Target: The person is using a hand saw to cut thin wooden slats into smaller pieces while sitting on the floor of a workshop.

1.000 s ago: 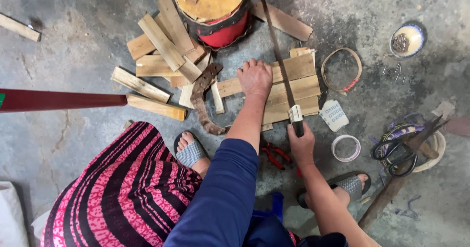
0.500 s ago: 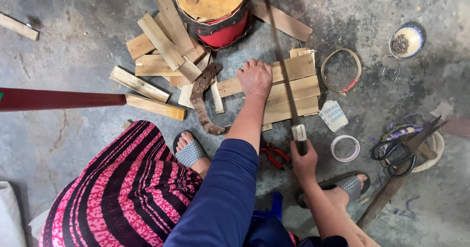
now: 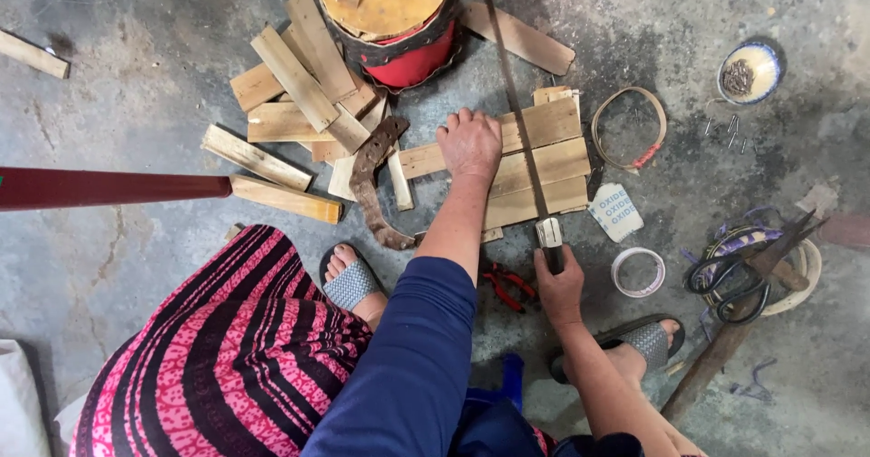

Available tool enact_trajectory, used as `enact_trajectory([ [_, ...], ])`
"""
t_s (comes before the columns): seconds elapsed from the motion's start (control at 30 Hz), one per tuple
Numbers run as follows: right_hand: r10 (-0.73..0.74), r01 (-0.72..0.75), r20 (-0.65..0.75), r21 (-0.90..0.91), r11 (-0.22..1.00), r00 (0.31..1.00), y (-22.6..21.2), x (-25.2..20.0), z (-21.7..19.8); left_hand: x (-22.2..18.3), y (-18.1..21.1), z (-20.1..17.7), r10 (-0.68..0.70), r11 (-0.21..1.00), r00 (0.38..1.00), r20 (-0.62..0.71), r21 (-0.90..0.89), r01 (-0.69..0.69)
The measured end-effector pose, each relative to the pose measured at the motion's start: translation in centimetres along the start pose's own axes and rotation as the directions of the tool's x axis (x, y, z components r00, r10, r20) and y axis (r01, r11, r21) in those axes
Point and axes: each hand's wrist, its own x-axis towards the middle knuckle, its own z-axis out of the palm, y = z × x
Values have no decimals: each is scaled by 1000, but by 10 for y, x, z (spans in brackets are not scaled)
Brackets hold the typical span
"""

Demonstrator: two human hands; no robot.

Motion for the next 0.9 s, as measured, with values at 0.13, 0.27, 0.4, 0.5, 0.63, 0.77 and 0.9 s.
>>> enact_trajectory([
  [0.13,28,-28,-15,28,999,999,-23,-5,-6,-2,1,-7,-6,1000,1000,11,-12,6],
  [0.27,37,-37,-4,9,999,999,2,-19,-9,1,0,-5,-3,1000,1000,-6,-7,3],
  [0.4,52,-52,4,33,998,999,3,-13,-2,0,0,-3,1,1000,1000,-2,-4,-1],
  [0.5,54,-53,-24,18,998,998,-19,-1,4,0,-2,2,13,1000,1000,-12,11,-13],
  [0.63,-33,35,-102,12,999,994,-10,-8,-8,2,-3,3,-5,1000,1000,13,14,5],
  [0.77,-207,168,-211,-188,968,955,27,-7,-32,1,-12,-17,-15,992,994,104,-121,28],
  [0.9,-295,206,-299,-295,933,907,48,-9,-42,-14,-31,-64,121,961,985,123,-263,-85],
])
